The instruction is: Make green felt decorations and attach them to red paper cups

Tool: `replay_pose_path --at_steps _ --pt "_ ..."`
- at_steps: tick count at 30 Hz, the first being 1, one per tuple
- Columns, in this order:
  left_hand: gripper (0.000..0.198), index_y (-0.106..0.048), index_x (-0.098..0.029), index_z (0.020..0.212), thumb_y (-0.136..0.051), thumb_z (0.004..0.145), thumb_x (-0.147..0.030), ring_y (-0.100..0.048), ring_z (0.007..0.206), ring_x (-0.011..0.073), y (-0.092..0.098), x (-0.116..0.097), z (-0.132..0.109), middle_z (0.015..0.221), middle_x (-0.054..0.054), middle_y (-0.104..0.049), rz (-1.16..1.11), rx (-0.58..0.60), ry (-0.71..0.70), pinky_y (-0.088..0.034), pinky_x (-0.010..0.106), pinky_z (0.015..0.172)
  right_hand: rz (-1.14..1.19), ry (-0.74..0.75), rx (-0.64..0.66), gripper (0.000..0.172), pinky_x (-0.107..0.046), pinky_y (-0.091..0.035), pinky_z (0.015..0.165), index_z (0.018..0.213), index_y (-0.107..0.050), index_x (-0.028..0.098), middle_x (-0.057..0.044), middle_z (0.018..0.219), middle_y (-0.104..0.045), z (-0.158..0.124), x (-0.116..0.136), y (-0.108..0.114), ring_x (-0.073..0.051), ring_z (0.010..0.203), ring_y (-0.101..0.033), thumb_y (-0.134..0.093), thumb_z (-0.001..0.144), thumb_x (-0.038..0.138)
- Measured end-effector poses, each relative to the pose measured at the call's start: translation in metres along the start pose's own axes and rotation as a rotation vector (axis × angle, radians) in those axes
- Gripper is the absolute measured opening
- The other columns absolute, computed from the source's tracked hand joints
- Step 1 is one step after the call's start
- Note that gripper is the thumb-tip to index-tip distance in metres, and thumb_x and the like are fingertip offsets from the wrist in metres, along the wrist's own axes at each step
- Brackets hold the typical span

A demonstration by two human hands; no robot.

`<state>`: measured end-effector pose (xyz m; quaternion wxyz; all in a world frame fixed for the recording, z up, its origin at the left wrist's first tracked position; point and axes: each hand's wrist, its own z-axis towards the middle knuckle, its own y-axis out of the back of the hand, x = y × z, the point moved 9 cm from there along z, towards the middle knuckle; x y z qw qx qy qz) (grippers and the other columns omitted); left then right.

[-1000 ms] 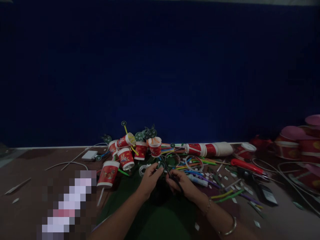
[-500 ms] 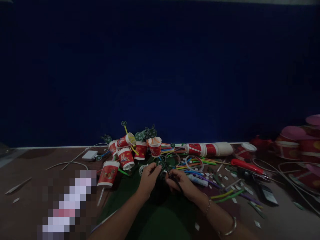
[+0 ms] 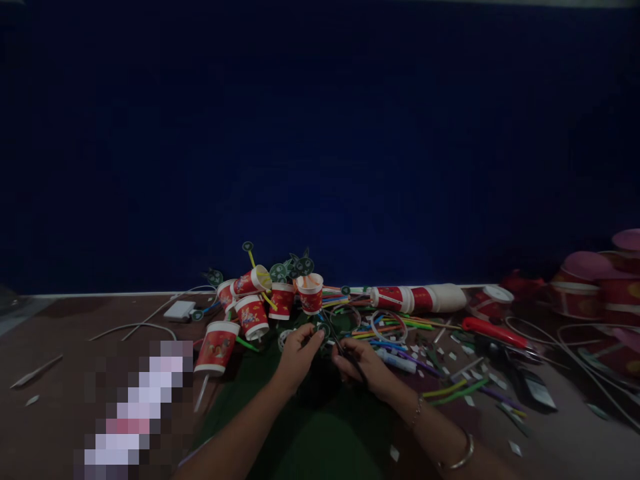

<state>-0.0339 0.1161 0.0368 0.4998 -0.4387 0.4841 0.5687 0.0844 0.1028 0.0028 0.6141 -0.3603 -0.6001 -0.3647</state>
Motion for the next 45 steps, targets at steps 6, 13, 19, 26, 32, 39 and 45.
replay_pose_path --at_steps 6,13,19,26,32,39,45 --pt "0.03 -0.046 -0.018 0.054 -0.059 0.072 -0.039 -0.036 0.054 0.0108 0.001 0.005 0.003 0.053 -0.005 -0.037 0.033 0.024 0.005 -0.029 0.022 0.051 -0.013 -0.002 -0.007 0.042 -0.018 -0.03 0.038 0.071 -0.047 0.017 0.008 0.045 -0.044 0.001 0.001 0.0 -0.006 0.038 -0.037 -0.062 0.07 0.057" --pt "0.036 -0.04 -0.019 0.052 -0.056 0.073 -0.043 -0.033 0.052 0.0097 0.003 0.008 0.003 0.052 -0.006 -0.033 0.087 0.001 0.017 -0.027 0.021 0.049 -0.034 -0.001 -0.016 0.041 -0.018 -0.031 0.037 0.071 -0.048 0.017 0.008 0.045 -0.045 0.0 0.0 0.002 -0.006 0.037 -0.038 -0.062 0.07 0.056" --pt "0.033 -0.04 -0.019 0.054 -0.051 0.076 -0.041 -0.034 0.054 0.0103 0.002 0.002 0.005 0.054 -0.006 -0.033 0.212 0.045 -0.056 -0.029 0.022 0.052 -0.006 -0.019 -0.021 0.041 -0.018 -0.035 0.041 0.078 -0.053 0.015 0.006 0.05 -0.049 0.0 -0.003 0.003 -0.007 0.042 -0.043 -0.065 0.069 0.053" --pt "0.031 -0.042 -0.019 0.053 -0.052 0.074 -0.04 -0.038 0.057 0.0118 0.005 0.001 0.011 0.056 -0.005 -0.037 0.234 0.069 -0.089 -0.032 0.023 0.055 -0.035 -0.005 -0.008 0.043 -0.018 -0.032 0.038 0.07 -0.049 0.016 0.007 0.047 -0.045 0.001 0.002 0.001 -0.005 0.039 -0.039 -0.063 0.068 0.056" --pt "0.032 -0.045 -0.018 0.051 -0.054 0.073 -0.04 -0.036 0.053 0.0108 0.008 -0.003 0.009 0.052 -0.005 -0.037 0.188 0.044 -0.044 -0.03 0.022 0.052 -0.058 -0.023 0.004 0.043 -0.018 -0.033 0.037 0.069 -0.049 0.016 0.007 0.046 -0.045 0.001 0.002 0.001 -0.006 0.037 -0.04 -0.063 0.067 0.056" --pt "0.03 -0.045 -0.018 0.054 -0.052 0.074 -0.04 -0.038 0.053 0.0108 0.007 -0.003 0.009 0.052 -0.005 -0.038 0.182 0.047 -0.056 -0.031 0.022 0.052 -0.056 -0.017 0.0 0.04 -0.019 -0.035 0.04 0.074 -0.052 0.016 0.007 0.048 -0.047 0.001 -0.001 0.001 -0.007 0.04 -0.042 -0.065 0.068 0.053" --pt "0.03 -0.045 -0.018 0.055 -0.051 0.075 -0.04 -0.039 0.056 0.0115 0.007 -0.004 0.01 0.055 -0.004 -0.039 0.242 0.053 -0.091 -0.033 0.022 0.054 -0.044 0.016 0.016 0.04 -0.018 -0.034 0.042 0.071 -0.05 0.016 0.006 0.051 -0.047 0.001 0.003 -0.001 -0.006 0.043 -0.042 -0.064 0.069 0.053"
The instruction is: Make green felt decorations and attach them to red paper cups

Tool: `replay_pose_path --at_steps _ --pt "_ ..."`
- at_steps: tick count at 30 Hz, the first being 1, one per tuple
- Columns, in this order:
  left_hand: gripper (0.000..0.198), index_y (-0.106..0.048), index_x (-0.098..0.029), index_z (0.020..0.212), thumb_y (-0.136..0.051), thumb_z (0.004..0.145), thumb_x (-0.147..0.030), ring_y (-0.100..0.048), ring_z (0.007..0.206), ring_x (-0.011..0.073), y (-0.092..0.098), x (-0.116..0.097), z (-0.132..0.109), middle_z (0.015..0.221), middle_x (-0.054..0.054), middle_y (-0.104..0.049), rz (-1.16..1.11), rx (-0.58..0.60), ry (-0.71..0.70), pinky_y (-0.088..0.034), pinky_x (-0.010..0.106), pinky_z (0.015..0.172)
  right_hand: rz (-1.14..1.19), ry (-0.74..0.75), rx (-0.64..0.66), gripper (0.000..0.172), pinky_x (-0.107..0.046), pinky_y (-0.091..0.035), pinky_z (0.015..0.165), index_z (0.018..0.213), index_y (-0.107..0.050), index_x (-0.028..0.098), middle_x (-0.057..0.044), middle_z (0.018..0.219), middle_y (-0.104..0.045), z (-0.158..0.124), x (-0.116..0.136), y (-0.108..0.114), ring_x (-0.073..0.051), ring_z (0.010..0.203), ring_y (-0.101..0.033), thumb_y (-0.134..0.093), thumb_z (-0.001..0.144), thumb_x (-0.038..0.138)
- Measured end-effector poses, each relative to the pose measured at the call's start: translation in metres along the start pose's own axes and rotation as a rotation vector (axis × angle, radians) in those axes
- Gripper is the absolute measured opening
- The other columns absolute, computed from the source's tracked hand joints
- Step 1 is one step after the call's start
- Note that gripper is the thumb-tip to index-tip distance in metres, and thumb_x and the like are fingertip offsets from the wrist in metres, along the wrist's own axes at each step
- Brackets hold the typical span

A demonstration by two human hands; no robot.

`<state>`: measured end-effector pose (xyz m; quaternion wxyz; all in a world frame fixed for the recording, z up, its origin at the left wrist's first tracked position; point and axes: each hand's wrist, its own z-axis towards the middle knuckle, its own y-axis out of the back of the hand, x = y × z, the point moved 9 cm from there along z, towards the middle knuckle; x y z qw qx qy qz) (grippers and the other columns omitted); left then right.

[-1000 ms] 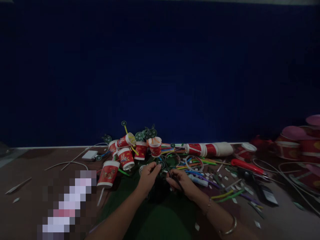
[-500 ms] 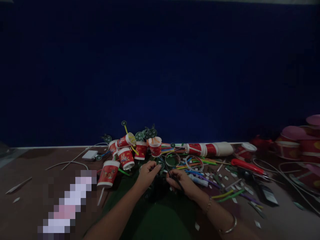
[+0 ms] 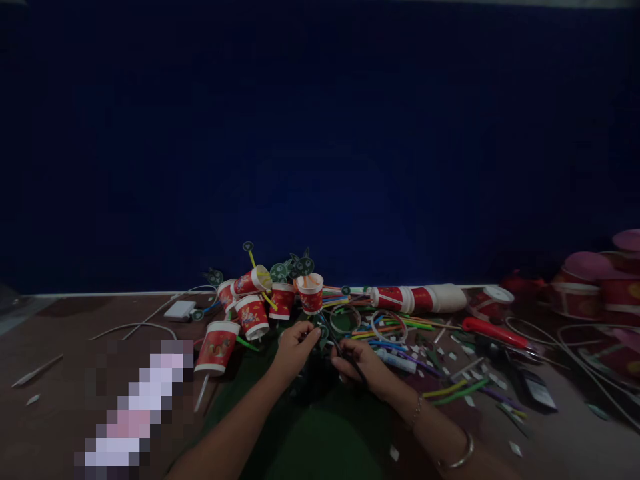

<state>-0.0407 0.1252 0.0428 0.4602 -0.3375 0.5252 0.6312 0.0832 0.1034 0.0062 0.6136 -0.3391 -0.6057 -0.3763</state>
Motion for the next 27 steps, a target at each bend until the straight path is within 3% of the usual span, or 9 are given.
replay_pose_path --at_steps 9,19,24,27 --pt "0.027 -0.05 -0.018 0.055 -0.052 0.074 -0.037 -0.044 0.059 0.0129 0.005 -0.003 0.004 0.058 -0.003 -0.043 0.084 0.01 -0.08 -0.036 0.024 0.058 -0.05 -0.067 0.006 0.043 -0.018 -0.034 0.036 0.072 -0.05 0.016 0.007 0.046 -0.045 0.0 -0.008 0.001 -0.006 0.037 -0.041 -0.063 0.067 0.057" --pt "0.025 -0.048 -0.018 0.053 -0.055 0.07 -0.035 -0.04 0.057 0.0124 0.005 0.002 0.008 0.056 -0.003 -0.041 0.003 0.1 -0.013 -0.032 0.023 0.054 -0.05 -0.114 0.034 0.037 -0.015 -0.034 0.032 0.07 -0.052 0.016 0.009 0.045 -0.044 0.001 -0.02 0.003 -0.005 0.034 -0.04 -0.07 0.064 0.048" --pt "0.026 -0.049 -0.018 0.052 -0.055 0.071 -0.034 -0.041 0.057 0.0127 0.003 0.0 0.007 0.055 -0.003 -0.042 0.006 0.121 -0.036 -0.033 0.024 0.056 0.004 -0.135 -0.038 0.037 -0.015 -0.035 0.031 0.072 -0.051 0.017 0.009 0.042 -0.046 0.002 -0.022 0.007 -0.006 0.033 -0.042 -0.07 0.064 0.048" --pt "0.024 -0.052 -0.018 0.052 -0.055 0.072 -0.031 -0.045 0.061 0.0145 -0.01 -0.007 0.002 0.056 -0.002 -0.047 0.127 0.211 -0.123 -0.034 0.025 0.059 0.076 -0.102 -0.101 0.038 -0.015 -0.031 0.03 0.079 -0.051 0.016 0.008 0.041 -0.05 0.003 -0.021 0.01 -0.006 0.031 -0.042 -0.065 0.068 0.05"
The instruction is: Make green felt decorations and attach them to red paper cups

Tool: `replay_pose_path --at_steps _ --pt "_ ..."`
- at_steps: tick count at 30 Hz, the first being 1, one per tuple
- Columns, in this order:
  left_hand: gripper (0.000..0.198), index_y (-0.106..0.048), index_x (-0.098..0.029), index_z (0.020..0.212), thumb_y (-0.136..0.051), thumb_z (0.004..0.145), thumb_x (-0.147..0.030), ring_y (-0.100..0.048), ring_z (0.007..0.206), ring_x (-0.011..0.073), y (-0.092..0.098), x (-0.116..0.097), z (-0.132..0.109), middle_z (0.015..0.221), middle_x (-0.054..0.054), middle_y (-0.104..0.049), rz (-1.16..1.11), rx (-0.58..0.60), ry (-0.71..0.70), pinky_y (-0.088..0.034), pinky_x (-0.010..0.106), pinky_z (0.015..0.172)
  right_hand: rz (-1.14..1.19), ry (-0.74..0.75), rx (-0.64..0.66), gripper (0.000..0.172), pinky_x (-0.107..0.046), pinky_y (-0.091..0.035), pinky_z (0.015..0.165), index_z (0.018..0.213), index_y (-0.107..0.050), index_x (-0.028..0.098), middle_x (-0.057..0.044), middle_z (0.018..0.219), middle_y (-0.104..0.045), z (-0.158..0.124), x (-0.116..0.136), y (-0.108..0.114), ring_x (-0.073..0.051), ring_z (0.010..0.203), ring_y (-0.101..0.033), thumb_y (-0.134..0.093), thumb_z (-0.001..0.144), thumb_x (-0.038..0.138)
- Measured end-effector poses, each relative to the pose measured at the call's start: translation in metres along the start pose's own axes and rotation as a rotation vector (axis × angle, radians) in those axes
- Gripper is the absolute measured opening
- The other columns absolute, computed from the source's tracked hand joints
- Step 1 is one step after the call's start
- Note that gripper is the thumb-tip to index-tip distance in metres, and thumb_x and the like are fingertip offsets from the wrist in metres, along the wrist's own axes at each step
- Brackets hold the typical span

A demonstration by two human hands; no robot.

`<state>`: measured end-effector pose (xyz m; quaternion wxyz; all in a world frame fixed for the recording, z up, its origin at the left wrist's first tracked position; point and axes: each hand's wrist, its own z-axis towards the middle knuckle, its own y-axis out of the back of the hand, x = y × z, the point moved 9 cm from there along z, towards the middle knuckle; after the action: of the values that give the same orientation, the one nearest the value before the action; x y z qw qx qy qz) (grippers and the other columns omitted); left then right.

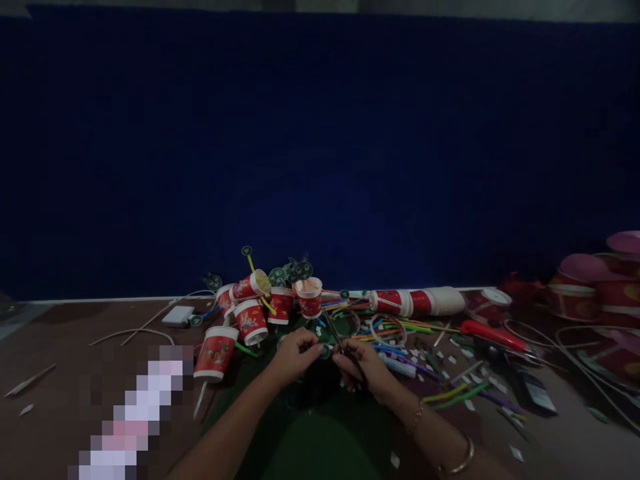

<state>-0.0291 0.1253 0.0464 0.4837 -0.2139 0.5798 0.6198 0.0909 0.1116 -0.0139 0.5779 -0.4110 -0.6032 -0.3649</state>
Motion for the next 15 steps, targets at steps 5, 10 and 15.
replay_pose_path --at_steps 5,10,15 --pt "0.019 -0.058 -0.019 0.059 -0.055 0.073 -0.031 -0.048 0.064 0.0154 -0.016 -0.004 -0.005 0.061 -0.001 -0.052 0.075 0.078 -0.021 -0.034 0.025 0.061 0.053 0.046 -0.008 0.037 -0.016 -0.032 0.031 0.074 -0.048 0.017 0.008 0.038 -0.05 0.001 0.001 0.0 -0.006 0.029 -0.041 -0.069 0.064 0.046" --pt "0.014 -0.061 -0.018 0.073 -0.061 0.069 -0.031 -0.05 0.068 0.0164 -0.021 0.0 -0.007 0.069 -0.001 -0.056 -0.08 0.046 0.08 -0.037 0.025 0.063 0.087 0.134 -0.161 0.035 -0.017 -0.033 0.033 0.076 -0.05 0.017 0.008 0.038 -0.048 -0.001 0.009 0.013 -0.008 0.031 -0.043 -0.065 0.069 0.047" --pt "0.022 -0.054 -0.017 0.063 -0.06 0.07 -0.038 -0.047 0.06 0.0133 -0.016 0.008 -0.009 0.058 -0.003 -0.05 -0.281 -0.083 0.185 -0.035 0.024 0.057 0.051 0.141 -0.097 0.039 -0.018 -0.033 0.036 0.075 -0.048 0.017 0.006 0.045 -0.051 -0.003 0.015 0.007 -0.008 0.037 -0.046 -0.064 0.069 0.052"
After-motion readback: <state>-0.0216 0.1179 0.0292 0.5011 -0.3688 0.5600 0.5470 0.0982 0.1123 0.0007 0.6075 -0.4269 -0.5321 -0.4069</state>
